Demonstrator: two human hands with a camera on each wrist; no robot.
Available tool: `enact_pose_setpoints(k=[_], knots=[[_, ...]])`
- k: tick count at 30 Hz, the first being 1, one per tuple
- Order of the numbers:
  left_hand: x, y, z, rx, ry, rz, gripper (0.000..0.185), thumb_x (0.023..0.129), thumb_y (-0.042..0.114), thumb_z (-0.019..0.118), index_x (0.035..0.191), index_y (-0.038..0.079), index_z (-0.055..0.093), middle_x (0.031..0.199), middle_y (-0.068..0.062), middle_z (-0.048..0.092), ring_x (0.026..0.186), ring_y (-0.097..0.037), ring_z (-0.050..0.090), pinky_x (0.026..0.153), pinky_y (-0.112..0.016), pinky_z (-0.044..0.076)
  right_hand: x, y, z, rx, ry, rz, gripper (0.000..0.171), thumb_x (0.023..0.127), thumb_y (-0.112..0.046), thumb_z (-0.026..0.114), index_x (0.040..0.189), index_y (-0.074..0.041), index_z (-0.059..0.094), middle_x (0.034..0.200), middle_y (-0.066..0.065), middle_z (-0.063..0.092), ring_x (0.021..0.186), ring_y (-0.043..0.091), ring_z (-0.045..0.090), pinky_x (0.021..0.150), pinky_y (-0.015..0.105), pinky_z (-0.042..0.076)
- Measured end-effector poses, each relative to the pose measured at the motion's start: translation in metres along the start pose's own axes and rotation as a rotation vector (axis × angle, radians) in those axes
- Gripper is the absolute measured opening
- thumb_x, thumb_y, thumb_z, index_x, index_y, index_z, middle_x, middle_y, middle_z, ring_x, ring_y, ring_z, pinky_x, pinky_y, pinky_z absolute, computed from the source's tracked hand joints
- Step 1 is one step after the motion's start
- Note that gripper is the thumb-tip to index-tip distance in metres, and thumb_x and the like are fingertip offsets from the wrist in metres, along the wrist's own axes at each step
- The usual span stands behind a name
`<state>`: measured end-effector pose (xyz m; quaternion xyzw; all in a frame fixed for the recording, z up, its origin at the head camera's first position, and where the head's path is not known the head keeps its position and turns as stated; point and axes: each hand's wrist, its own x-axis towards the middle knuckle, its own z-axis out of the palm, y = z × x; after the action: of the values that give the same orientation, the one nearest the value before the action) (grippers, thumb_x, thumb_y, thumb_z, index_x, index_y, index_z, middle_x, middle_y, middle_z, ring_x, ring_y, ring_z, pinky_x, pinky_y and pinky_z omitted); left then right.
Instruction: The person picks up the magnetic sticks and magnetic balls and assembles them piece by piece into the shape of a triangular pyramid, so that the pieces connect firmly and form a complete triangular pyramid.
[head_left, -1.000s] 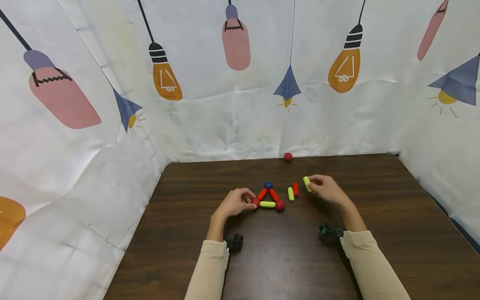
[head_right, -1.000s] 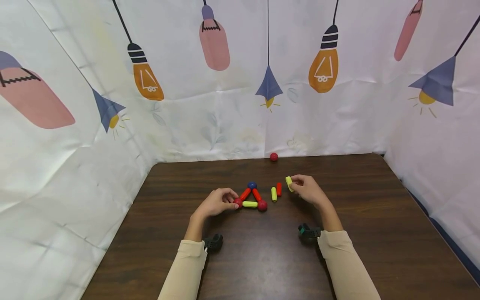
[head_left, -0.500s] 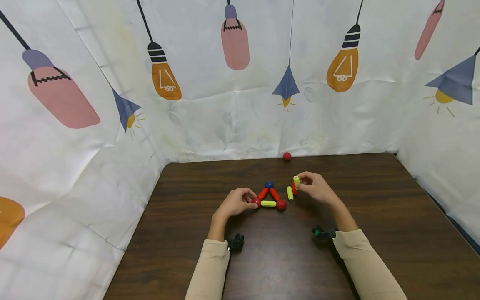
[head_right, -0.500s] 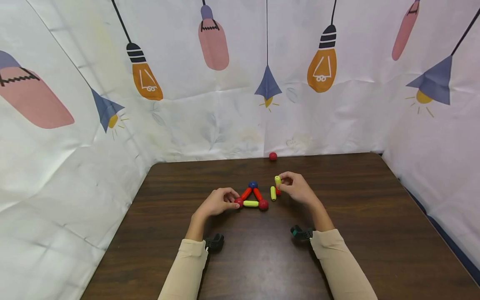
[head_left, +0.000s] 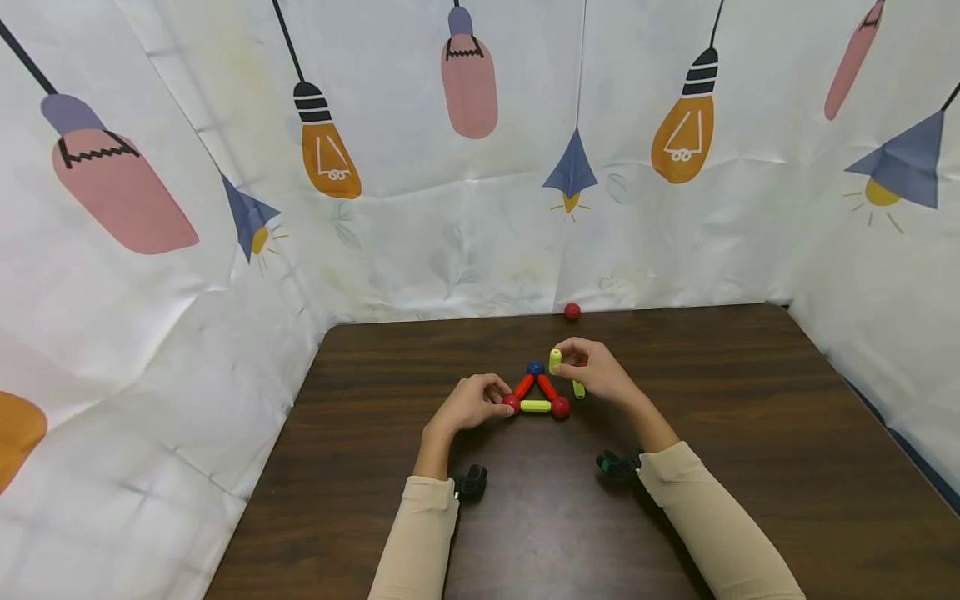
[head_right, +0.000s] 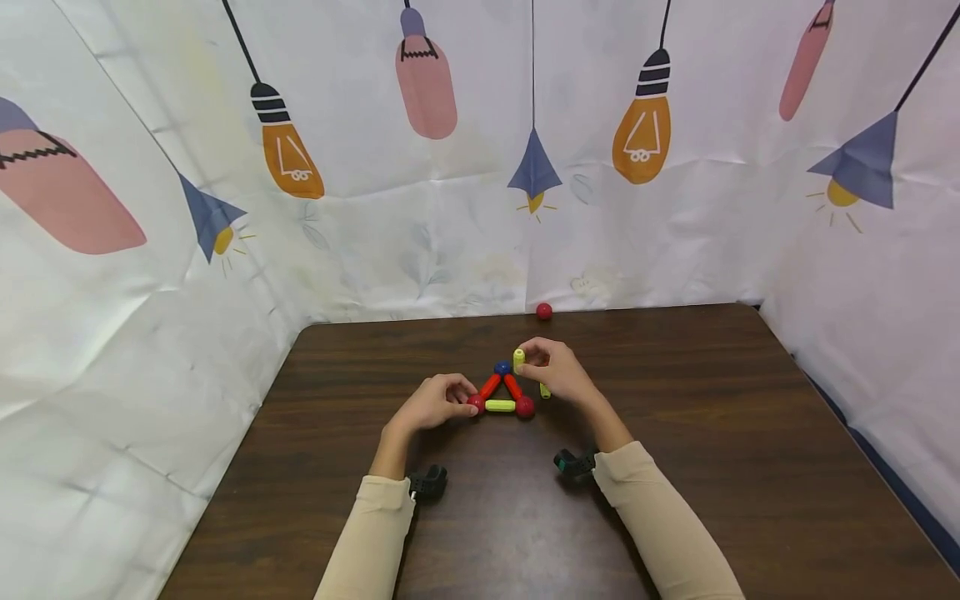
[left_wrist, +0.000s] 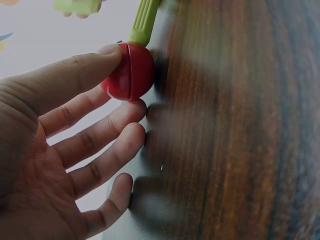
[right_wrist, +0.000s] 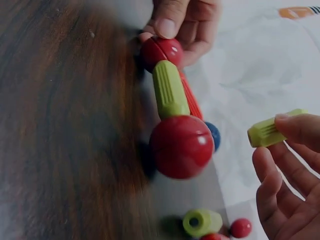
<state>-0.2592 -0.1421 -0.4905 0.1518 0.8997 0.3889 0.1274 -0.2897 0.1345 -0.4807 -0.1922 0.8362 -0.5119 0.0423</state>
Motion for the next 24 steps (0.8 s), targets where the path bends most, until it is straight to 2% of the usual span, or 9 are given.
enact_pose_setpoints(k=[5, 10, 24], knots=[[0.001, 0.000, -0.001, -0.002, -0.001, -0.005, 0.021, 0.088, 0.025, 0.083, 0.104, 0.016, 0.073, 0.090, -0.002, 0.069, 0.073, -0.015, 0.060, 0.066, -0.030, 0.050, 0.015, -0.004, 0.007, -0.021, -0.023, -0.005, 0.024, 0.094, -0.018, 0.075, 0.117, -0.011, 0.070, 0.104, 0.008, 0.072, 0.088, 0.019, 0.065, 0.078, 0.034, 0.051], [0.001, 0.001, -0.001, -0.006, -0.005, -0.005, 0.021, 0.088, 0.025, 0.083, 0.104, 0.016, 0.073, 0.089, -0.002, 0.068, 0.072, -0.016, 0.060, 0.066, -0.030, 0.049, 0.023, -0.008, 0.011, -0.052, -0.038, 0.007, 0.022, 0.094, -0.017, 0.074, 0.116, -0.014, 0.071, 0.103, 0.008, 0.072, 0.088, 0.022, 0.064, 0.073, 0.035, 0.049], [-0.002, 0.001, 0.000, -0.017, 0.002, -0.005, 0.020, 0.088, 0.024, 0.082, 0.104, 0.015, 0.073, 0.089, -0.002, 0.069, 0.072, -0.016, 0.059, 0.066, -0.030, 0.049, 0.030, 0.000, 0.022, -0.061, -0.074, 0.031, 0.019, 0.093, -0.012, 0.075, 0.112, -0.016, 0.073, 0.102, 0.007, 0.072, 0.086, 0.021, 0.065, 0.069, 0.033, 0.051]])
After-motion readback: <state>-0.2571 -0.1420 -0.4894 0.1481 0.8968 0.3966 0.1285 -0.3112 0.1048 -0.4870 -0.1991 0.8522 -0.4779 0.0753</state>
